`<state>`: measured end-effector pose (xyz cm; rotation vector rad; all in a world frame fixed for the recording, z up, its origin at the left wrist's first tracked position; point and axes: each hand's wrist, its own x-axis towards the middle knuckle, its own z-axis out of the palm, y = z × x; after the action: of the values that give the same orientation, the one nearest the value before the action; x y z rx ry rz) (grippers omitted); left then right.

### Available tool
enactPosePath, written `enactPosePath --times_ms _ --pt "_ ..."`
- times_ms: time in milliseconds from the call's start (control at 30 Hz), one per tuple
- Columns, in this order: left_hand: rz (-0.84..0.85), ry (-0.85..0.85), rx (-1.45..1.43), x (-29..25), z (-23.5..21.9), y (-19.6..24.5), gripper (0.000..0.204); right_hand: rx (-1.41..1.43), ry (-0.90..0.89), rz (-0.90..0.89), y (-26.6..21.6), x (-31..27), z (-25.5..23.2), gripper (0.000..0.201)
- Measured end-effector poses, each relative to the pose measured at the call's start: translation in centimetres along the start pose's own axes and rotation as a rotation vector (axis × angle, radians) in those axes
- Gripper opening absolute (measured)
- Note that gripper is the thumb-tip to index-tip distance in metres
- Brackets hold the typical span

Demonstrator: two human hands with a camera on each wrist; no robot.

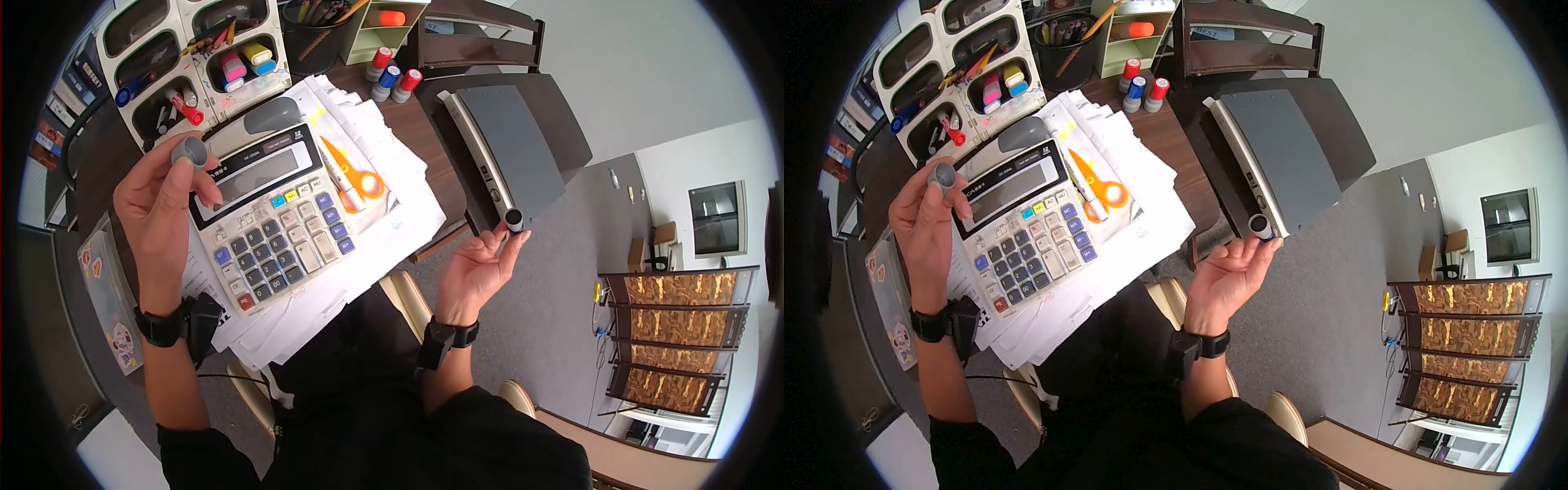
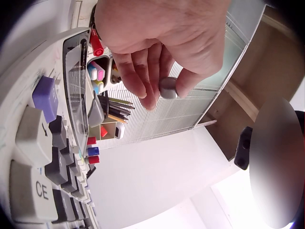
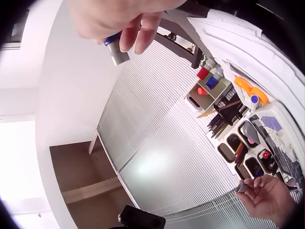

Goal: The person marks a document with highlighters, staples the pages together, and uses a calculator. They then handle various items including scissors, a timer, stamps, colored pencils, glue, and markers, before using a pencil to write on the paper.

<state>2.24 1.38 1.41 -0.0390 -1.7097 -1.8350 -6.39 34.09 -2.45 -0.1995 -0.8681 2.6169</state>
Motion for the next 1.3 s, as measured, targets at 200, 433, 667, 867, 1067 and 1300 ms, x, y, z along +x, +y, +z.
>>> enactPosePath --times_ms 200,433,667,867,1067,1300 --pt "-0.008 -0.036 0.055 -0.3 -0.6 -0.2 0.043 -0.234 -0.135 -0.009 -0.4 1.3 -1.2 0.036" --pt "0.057 -0.104 -0.007 0.2 -0.3 0.1 0.039 -0.564 -0.304 -0.173 -0.5 1.1 -1.1 0.029" --pt "0.028 -0.075 0.01 0.1 0.2 -0.3 0.039 -0.621 -0.432 -0.187 -0.8 1.1 -1.3 0.028" --pt "-0.001 -0.016 0.022 0.4 -0.6 -0.8 0.039 -0.617 -0.429 -0.168 -0.9 1.1 -1.5 0.029" --pt "-0.002 0.01 -0.015 0.4 -1.2 -0.9 0.042 -0.627 -0.425 -0.163 -0.8 1.1 -1.5 0.029" --pt "0.008 0.002 -0.014 0.3 -1.0 -0.5 0.043 -0.484 -0.426 0.008 -0.8 0.2 -0.7 0.027"
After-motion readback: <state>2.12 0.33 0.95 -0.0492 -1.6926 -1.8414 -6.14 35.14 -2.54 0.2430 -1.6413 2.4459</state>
